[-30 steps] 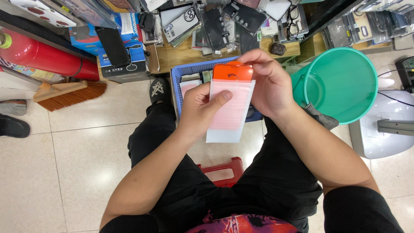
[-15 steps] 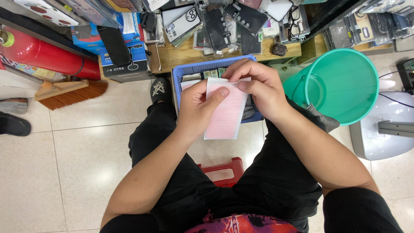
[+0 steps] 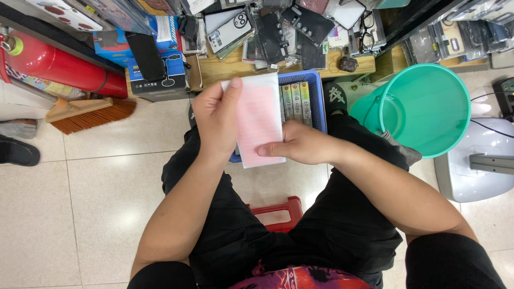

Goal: The person sits on a low stool and sorts through a blue basket of packaged screen protectors. They pick up black and orange packages, turn them over to view both sides, and place them back into the basket. They also handle a stack of white and pink packets, fanning them out before returning them to the basket.

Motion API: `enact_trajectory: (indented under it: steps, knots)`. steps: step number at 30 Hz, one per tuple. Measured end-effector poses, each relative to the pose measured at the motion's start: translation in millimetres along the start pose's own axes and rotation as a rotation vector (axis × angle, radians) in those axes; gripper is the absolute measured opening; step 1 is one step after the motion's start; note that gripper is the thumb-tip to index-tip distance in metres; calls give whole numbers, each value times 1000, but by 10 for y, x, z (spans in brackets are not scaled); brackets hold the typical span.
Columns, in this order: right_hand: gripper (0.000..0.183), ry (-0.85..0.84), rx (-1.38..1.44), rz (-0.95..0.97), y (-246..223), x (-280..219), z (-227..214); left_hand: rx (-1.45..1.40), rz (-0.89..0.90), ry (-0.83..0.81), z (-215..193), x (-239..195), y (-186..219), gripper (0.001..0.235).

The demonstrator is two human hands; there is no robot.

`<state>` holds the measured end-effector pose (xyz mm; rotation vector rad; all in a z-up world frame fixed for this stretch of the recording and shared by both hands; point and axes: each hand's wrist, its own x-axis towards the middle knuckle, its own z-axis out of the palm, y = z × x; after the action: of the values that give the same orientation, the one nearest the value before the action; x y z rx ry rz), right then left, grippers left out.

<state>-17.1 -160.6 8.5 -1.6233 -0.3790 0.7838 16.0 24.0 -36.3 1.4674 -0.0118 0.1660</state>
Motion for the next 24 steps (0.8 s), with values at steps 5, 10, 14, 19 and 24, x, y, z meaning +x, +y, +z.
enact_trajectory:
  steps: [5,10,14,19,24]
  knots:
    - [25,-11,6,-4,-138,38,23,46,77,94,144,49,542,34]
    - [22,120,53,13,184,56,-45,125,30,17,187,-52,245,39]
    - [20,68,82,-24,177,33,91,272,102,23,159,-52,182,32]
    - [20,49,67,-100,126,71,57,329,116,16,175,-102,185,31]
    - [27,360,-12,-77,3,71,-233,413,161,-172,283,-224,170,26]
